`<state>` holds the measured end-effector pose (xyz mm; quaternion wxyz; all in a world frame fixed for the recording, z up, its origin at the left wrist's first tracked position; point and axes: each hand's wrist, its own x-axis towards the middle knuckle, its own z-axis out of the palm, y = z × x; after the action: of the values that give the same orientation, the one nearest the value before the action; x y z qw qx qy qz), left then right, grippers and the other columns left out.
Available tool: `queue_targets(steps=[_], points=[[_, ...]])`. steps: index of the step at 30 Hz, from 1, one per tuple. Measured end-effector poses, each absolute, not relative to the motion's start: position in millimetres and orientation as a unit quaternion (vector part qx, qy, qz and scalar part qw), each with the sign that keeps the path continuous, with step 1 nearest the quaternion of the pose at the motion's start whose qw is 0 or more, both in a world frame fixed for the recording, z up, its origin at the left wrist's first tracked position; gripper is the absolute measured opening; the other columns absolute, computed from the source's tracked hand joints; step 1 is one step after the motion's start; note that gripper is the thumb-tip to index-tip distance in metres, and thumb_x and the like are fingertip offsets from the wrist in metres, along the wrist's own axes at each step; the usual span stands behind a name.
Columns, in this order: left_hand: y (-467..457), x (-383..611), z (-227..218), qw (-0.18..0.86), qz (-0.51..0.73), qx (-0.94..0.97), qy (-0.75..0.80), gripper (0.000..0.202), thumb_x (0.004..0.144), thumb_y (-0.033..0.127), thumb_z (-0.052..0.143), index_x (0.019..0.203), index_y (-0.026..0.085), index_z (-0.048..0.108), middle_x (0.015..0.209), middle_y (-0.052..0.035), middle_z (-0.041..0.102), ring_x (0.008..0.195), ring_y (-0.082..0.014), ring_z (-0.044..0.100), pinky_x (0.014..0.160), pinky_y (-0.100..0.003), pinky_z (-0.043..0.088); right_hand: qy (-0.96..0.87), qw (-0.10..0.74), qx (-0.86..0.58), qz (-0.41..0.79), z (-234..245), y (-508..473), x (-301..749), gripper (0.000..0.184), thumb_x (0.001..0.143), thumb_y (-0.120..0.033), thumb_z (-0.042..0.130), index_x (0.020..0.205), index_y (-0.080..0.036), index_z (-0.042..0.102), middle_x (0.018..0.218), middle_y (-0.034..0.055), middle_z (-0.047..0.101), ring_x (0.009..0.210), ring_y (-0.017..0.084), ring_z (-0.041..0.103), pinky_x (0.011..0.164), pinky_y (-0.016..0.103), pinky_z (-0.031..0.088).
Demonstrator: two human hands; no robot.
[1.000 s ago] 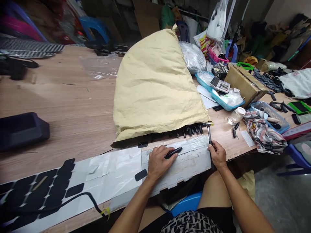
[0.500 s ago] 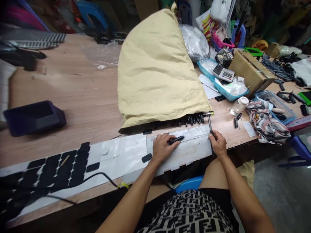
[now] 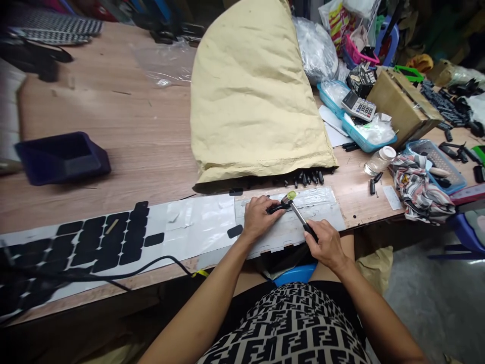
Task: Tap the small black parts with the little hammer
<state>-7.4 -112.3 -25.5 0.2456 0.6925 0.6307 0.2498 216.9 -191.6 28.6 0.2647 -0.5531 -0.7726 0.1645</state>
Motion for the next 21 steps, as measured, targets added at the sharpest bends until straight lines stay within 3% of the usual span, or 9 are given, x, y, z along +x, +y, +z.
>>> queue_targets(steps=[8,21], points=[[-111.0,-6.9,-23.2,0.263,0.261,0.688,0.624,0.019,0.083,0.038,0.075,0.100,0.029,0.076,0.097,-0.0027,0.068,0.102,-0.0254,0.054,0.089,-0.039,0.038,-0.774,0.265,-0.563,0.113,18.7,-197.0,213.0,0.032,0.094,-0.028,0.055,0.122,-0.020,0.068,0.100,0.0095,0.075,0.088,0.027,0.067,0.078,0.041,0.058],[-110.6,-6.4,-23.1,0.262,0.269,0.692,0.616,0.018,0.083,0.037,0.075,0.096,0.026,0.075,0.097,-0.0023,0.069,0.102,-0.0255,0.053,0.090,-0.040,0.038,-0.727,0.288,-0.593,0.194,21.7,-181.0,221.8,0.030,0.092,-0.033,0.058,0.117,-0.021,0.070,0.095,0.0077,0.073,0.086,0.024,0.067,0.078,0.038,0.056]])
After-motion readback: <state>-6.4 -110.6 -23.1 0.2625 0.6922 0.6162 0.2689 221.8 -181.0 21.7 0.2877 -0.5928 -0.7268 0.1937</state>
